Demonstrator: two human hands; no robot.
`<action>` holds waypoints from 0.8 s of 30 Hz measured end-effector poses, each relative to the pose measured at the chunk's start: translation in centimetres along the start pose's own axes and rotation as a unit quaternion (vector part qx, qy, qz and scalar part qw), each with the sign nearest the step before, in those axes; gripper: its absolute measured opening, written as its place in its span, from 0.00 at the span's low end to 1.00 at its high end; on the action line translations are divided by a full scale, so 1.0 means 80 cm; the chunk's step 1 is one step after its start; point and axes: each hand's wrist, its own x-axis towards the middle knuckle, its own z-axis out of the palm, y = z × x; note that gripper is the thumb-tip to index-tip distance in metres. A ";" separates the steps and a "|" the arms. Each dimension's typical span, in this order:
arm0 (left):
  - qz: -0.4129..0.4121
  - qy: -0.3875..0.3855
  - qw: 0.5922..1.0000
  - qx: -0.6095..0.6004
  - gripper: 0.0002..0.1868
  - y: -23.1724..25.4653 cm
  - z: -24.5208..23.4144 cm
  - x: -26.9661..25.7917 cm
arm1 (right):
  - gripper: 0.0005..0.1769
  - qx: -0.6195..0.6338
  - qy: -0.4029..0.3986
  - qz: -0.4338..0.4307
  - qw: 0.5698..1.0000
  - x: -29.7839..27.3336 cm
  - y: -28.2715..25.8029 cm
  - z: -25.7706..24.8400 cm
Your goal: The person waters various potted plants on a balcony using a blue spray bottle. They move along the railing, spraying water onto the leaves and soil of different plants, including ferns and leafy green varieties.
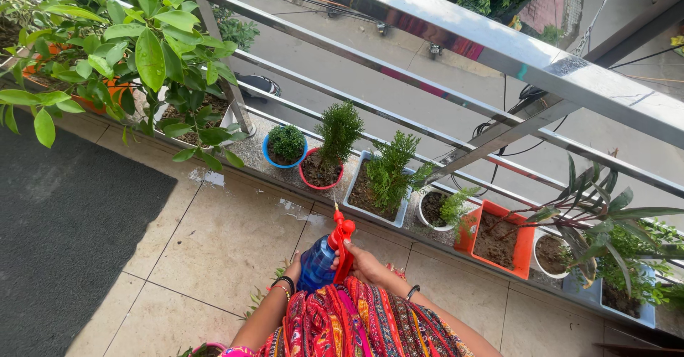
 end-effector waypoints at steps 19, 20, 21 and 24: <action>0.013 0.105 0.994 0.031 0.49 -0.048 -0.051 0.027 | 0.30 -0.009 -0.003 0.056 0.998 0.023 0.032 0.011; 0.013 0.109 0.993 0.034 0.50 -0.049 -0.053 0.029 | 0.31 -0.011 -0.001 0.062 0.998 0.020 0.030 0.013; 0.013 0.114 0.993 0.037 0.51 -0.049 -0.054 0.031 | 0.31 -0.014 0.000 0.068 0.998 0.018 0.027 0.014; 0.048 0.154 0.981 0.111 0.51 -0.057 -0.058 0.040 | 0.30 -0.006 0.000 0.070 0.998 0.013 0.026 0.016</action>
